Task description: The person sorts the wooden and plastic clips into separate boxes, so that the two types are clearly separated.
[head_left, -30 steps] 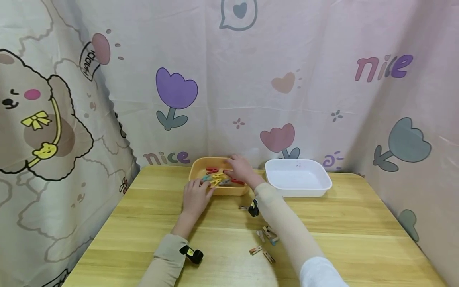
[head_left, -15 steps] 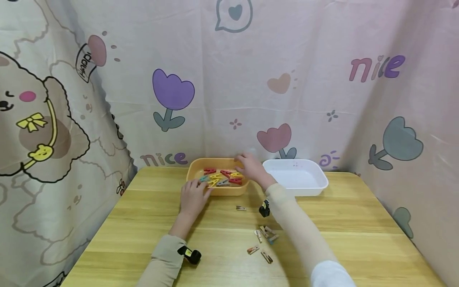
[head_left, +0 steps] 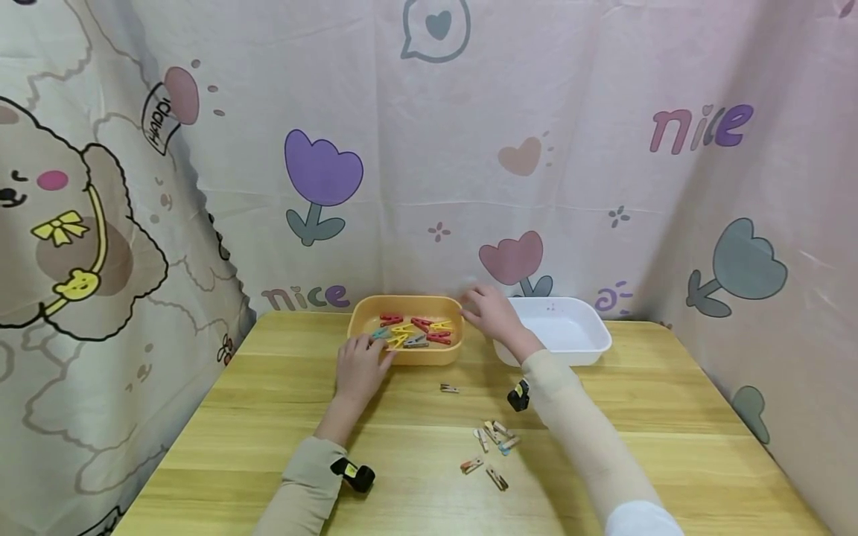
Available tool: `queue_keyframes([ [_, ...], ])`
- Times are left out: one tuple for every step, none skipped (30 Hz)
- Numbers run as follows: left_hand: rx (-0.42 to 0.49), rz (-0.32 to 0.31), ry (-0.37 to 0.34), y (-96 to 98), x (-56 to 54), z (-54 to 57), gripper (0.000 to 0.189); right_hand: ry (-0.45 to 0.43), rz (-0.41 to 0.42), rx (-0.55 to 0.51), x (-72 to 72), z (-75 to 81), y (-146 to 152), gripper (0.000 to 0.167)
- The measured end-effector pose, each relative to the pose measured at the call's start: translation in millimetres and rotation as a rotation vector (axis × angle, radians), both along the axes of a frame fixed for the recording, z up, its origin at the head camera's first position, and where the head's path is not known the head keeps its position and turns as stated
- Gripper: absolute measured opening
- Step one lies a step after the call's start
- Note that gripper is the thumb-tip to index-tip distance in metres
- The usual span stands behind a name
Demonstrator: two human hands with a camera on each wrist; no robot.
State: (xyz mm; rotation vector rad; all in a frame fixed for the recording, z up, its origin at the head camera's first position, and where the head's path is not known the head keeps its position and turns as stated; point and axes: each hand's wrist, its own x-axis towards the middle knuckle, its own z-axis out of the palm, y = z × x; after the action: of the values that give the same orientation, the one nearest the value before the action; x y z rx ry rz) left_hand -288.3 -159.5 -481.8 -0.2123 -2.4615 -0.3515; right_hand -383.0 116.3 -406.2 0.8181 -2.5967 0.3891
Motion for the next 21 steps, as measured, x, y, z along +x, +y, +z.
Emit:
queue_keyframes([
  [0.0,0.0,-0.002,0.0,-0.1,-0.1,0.03,0.007,-0.005,0.002,1.3,-0.1,3.0,0.031],
  [-0.002,0.001,-0.002,0.0,-0.3,-0.3,0.03,0.01,-0.013,-0.002,2.4,-0.2,5.8,0.031],
  [-0.003,0.001,-0.002,-0.1,-0.7,-0.4,0.03,0.013,-0.017,-0.006,3.7,-0.3,8.7,0.031],
  [-0.003,-0.001,-0.001,-0.3,-1.0,-0.5,0.03,0.02,-0.02,-0.01,4.7,-0.6,11.5,0.03],
  [-0.002,-0.003,-0.001,-0.4,-1.4,-0.5,0.03,0.029,-0.023,-0.016,5.9,-1.0,14.4,0.03],
  [-0.001,-0.006,0.0,-0.5,-1.3,0.2,0.03,0.039,-0.025,-0.022,7.0,-1.4,17.7,0.028],
  [0.0,-0.007,-0.003,-0.6,-1.3,0.7,0.03,0.039,-0.028,-0.026,8.0,-2.0,20.7,0.028],
  [-0.001,-0.009,-0.002,-0.7,-1.1,1.2,0.031,0.039,-0.032,-0.031,8.8,-2.7,24.1,0.027],
  [0.002,-0.011,-0.003,-0.8,-0.7,1.7,0.031,0.042,-0.03,-0.036,9.5,-3.6,27.5,0.027],
  [0.005,-0.013,-0.005,-0.8,-0.5,2.2,0.031,0.042,-0.032,-0.041,10.2,-4.6,30.8,0.027],
  [0.005,-0.013,-0.008,-0.8,-0.2,2.8,0.031,0.044,-0.033,-0.047,11.0,-5.5,34.2,0.027],
  [0.004,-0.013,-0.011,-0.8,0.1,3.3,0.032,0.047,-0.035,-0.053,12.0,-6.4,37.6,0.026],
  [0.003,-0.012,-0.017,-0.9,0.3,3.5,0.032,0.047,-0.036,-0.059,13.2,-7.3,40.7,0.025],
  [0.004,-0.011,-0.023,-0.9,0.4,3.8,0.033,0.054,-0.036,-0.066,14.3,-8.1,43.8,0.025],
  [0.005,-0.01,-0.032,-0.8,0.4,4.2,0.033,0.062,-0.034,-0.076,15.6,-9.0,46.9,0.023],
  [0.005,-0.009,-0.039,-0.7,0.5,4.6,0.033,0.068,-0.035,-0.083,17.0,-9.9,50.1,0.022],
  [0.004,-0.008,-0.044,-0.6,0.8,4.9,0.034,0.074,-0.037,-0.089,18.5,-10.8,53.4,0.022],
  [0.005,-0.008,-0.048,-0.6,0.7,5.0,0.034,0.078,-0.039,-0.097,19.8,-12.0,56.7,0.021],
  [0.005,-0.008,-0.05,-0.5,0.8,5.0,0.033,0.079,-0.044,-0.103,21.0,-13.3,60.0,0.021],
  [0.005,-0.008,-0.051,-0.3,0.9,5.2,0.033,0.082,-0.05,-0.109,22.3,-14.8,63.5,0.02],
  [0.004,-0.009,-0.051,-0.2,1.0,5.1,0.033,0.083,-0.058,-0.115,23.7,-16.2,67.1,0.021],
])
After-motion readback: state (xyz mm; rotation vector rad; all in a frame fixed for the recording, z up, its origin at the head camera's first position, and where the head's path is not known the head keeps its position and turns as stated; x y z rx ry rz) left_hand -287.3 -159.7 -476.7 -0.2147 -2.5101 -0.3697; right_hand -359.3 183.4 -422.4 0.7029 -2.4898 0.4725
